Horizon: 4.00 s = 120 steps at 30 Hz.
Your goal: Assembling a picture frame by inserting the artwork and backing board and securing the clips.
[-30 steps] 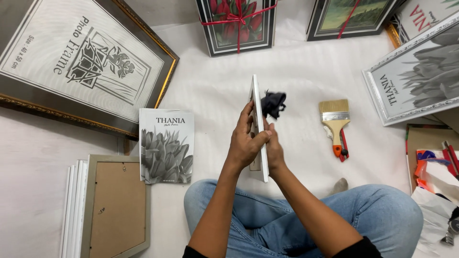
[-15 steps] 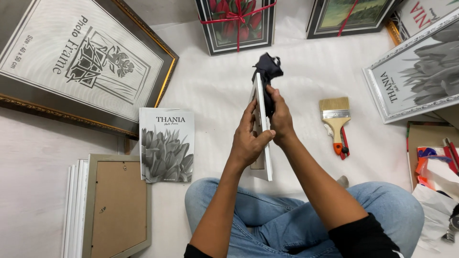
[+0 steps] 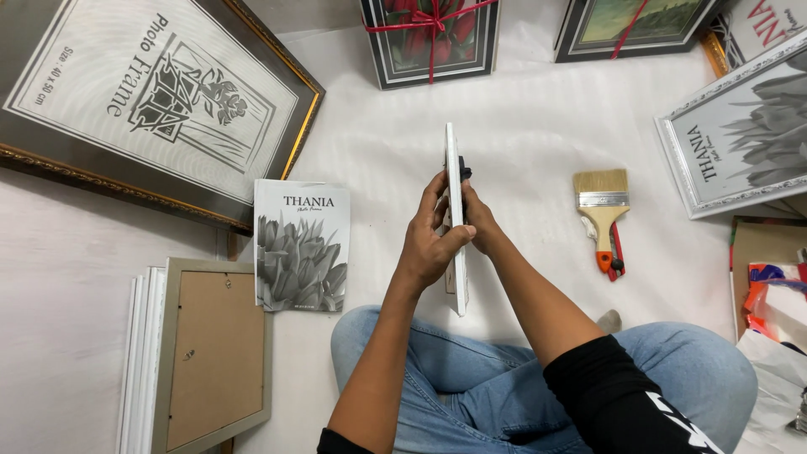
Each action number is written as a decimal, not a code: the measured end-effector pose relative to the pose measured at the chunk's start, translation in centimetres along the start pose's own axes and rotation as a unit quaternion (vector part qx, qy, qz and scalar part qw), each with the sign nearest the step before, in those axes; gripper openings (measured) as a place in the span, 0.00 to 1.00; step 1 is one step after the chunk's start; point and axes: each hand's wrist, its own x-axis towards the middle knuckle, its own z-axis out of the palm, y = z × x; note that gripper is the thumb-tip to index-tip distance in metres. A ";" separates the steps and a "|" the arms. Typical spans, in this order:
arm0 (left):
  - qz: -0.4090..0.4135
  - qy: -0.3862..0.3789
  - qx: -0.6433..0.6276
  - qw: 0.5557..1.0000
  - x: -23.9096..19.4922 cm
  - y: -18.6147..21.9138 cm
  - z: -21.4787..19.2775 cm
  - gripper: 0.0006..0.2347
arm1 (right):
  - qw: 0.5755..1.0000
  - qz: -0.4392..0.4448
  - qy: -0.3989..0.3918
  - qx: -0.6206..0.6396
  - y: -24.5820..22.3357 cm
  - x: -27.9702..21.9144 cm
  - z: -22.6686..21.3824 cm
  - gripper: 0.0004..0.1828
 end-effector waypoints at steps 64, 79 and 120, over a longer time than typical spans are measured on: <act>0.011 0.000 -0.083 0.996 -1.2 0.2 -3.3 0.37 | 0.953 -0.212 -0.006 -0.215 1.3 -27.4 4.3 0.32; 0.016 0.031 -0.133 0.991 -1.9 -1.1 -5.2 0.35 | 0.937 -0.336 -0.086 0.030 -6.1 -8.6 8.4 0.29; -0.057 -0.024 0.013 0.998 -0.2 1.3 1.7 0.40 | 0.941 -0.168 -0.167 -0.241 -7.6 -22.3 -3.7 0.38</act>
